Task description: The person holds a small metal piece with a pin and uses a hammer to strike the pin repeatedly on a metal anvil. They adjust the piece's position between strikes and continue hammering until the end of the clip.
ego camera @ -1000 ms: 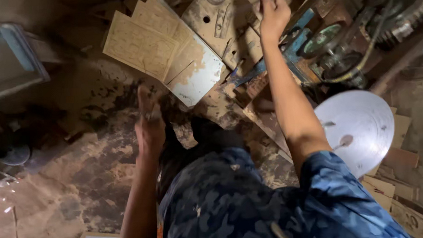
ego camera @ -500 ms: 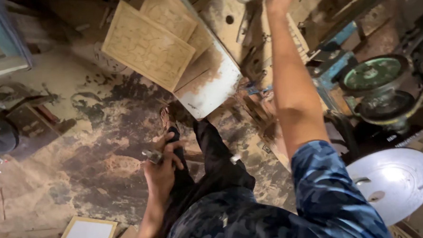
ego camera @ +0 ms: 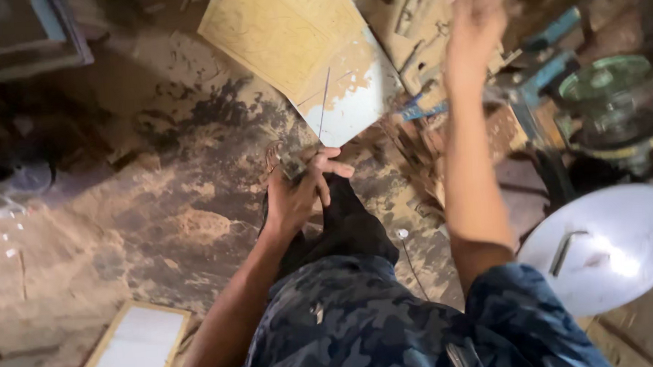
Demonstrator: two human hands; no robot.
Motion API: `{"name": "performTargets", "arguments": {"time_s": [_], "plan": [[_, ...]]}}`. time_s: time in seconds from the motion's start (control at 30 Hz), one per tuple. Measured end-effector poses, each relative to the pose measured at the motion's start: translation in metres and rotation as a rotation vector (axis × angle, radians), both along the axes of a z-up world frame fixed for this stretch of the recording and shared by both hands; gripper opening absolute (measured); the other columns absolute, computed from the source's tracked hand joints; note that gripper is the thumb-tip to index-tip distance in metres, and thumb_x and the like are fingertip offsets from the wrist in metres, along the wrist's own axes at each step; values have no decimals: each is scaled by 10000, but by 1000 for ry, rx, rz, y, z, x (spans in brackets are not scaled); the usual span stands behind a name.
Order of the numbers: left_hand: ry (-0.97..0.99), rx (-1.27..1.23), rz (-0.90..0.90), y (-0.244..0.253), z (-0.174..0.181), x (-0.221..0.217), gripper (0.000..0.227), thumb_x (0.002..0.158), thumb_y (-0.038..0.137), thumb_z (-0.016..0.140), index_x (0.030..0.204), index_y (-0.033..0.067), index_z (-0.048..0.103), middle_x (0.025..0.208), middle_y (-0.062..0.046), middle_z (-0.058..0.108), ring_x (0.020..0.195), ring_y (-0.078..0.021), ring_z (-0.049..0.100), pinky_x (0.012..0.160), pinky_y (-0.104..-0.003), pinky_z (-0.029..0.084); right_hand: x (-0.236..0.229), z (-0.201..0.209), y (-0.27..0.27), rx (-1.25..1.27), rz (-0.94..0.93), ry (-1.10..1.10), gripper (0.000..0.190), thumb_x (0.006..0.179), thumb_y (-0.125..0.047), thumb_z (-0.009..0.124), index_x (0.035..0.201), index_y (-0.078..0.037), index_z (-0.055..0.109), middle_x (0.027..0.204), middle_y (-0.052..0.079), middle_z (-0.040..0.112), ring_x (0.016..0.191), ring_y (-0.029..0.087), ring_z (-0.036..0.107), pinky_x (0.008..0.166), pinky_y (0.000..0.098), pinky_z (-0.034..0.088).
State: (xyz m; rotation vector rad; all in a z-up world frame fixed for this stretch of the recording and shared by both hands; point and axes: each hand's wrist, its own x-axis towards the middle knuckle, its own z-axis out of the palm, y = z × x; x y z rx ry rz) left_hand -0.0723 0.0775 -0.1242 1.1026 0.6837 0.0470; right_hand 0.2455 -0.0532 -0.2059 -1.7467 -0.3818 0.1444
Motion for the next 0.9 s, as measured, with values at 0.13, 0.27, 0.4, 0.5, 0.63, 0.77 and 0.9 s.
{"name": "performTargets", "arguments": {"time_s": [0.13,0.27,0.4,0.5,0.63,0.77,0.9], "plan": [[2,9,-260,4,5,-13,332,1091,199,488,1234,-43,664,1003,-91,805,538,-58,581,492,-196,416,-183,55,-43,116,440,426,200,1013,-157,712,1148,-14,673,1150,82,721,1067,149,656,983,314,540],[21,113,-510,7,-6,-30,291,1045,206,573,1211,-16,663,1019,-96,793,680,-103,671,529,-243,476,-236,101,-66,75,183,424,140,1023,-86,696,1090,35,717,1132,97,751,1047,145,697,955,294,569],[98,768,-720,12,-23,-63,290,1063,266,643,1100,-21,669,894,-159,745,815,-212,717,649,-374,542,-275,136,-132,144,11,545,96,1035,-75,641,1061,0,695,997,82,754,886,148,741,816,298,594],[14,773,-789,4,-23,-78,261,1113,236,604,1030,15,714,839,-102,727,764,-144,684,692,-342,540,-336,144,-168,-98,361,504,103,1009,-42,629,959,-13,714,1004,98,775,912,163,763,848,307,609],[-96,346,-669,-46,4,-86,221,1055,190,634,1134,-13,676,800,-50,660,715,-90,590,656,-259,500,-371,154,-198,-361,394,708,105,975,-107,632,1020,-75,721,944,48,762,833,116,743,794,273,607],[-140,60,-646,-108,53,-69,247,1055,160,651,1220,-19,697,820,-11,652,701,-62,559,631,-209,466,-345,201,-228,134,-71,273,65,1073,-22,613,1108,32,622,1061,113,697,986,173,713,917,312,594],[-240,70,-654,-152,86,-64,247,1034,157,639,1204,-13,696,849,-37,745,608,-44,560,550,-197,466,-331,228,-233,252,-84,144,90,1094,8,630,1162,52,592,1135,120,672,1046,175,708,980,314,595]]}}
